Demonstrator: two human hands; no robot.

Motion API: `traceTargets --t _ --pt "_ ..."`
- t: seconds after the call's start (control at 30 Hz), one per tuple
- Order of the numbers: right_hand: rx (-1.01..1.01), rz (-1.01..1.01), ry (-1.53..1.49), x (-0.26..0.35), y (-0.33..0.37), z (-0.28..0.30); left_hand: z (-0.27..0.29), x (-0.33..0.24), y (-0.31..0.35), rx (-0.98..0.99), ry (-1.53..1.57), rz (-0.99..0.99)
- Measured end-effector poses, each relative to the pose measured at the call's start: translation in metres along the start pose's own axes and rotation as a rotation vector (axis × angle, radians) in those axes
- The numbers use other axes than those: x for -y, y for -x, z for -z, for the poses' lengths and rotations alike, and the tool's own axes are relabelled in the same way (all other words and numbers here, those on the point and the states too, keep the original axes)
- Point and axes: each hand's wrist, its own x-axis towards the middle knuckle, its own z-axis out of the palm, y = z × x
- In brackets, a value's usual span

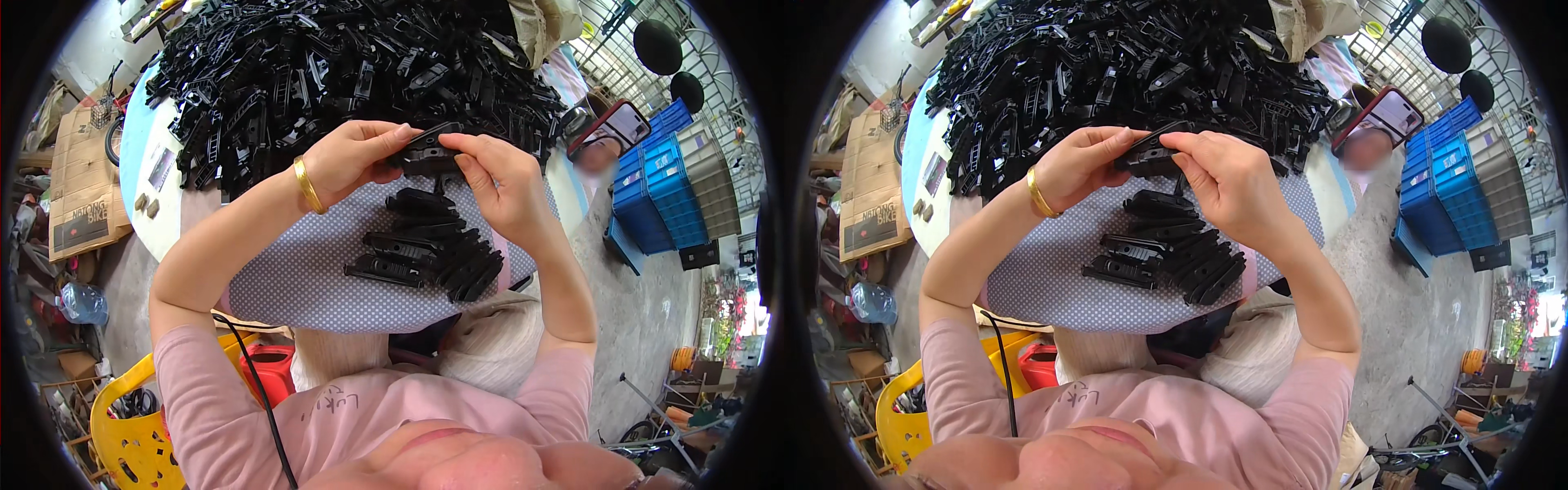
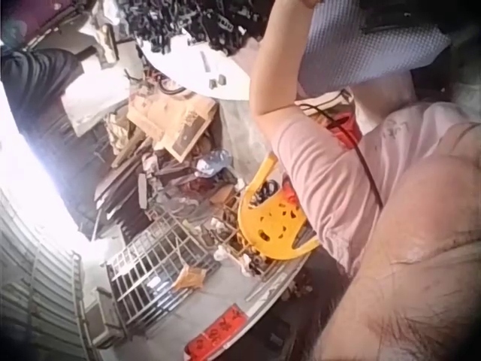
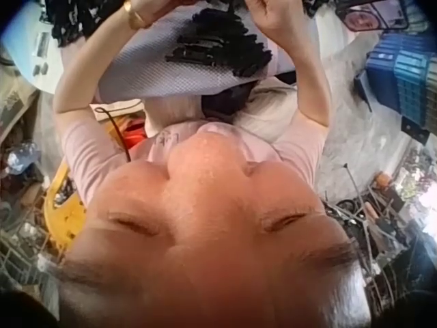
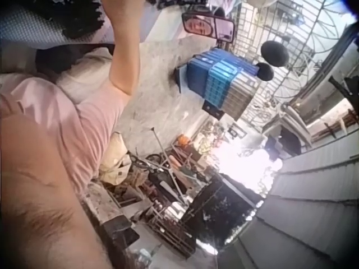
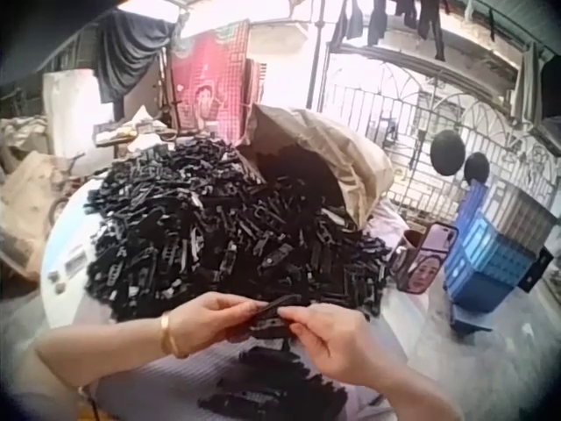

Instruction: Sorting and inspecting black plastic components from a large pile onto a small tray.

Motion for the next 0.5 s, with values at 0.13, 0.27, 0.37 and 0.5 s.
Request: traceTargets --t 0.13,0.27,0.37,0.5 --pt "-0.051 0.066 0.143 0.001 0.002 -0.004 -0.007 -0.008 0.009 0.021 -0.489 -0.156" --pt "-0.067 0.134 0.142 0.004 0.005 -0.012 -0.013 -0.004 0.013 -0.011 -0.590 -0.356" --pt "-0.059 0.156 0.249 0.003 0.006 -0.009 -0.016 -0.014 0.017 -0.111 -1.053 -0.347" --pt "-0.064 0.097 0.271 0.008 -0.002 -0.003 -0.014 -0.008 0.018 -0.066 -1.135 -0.629"
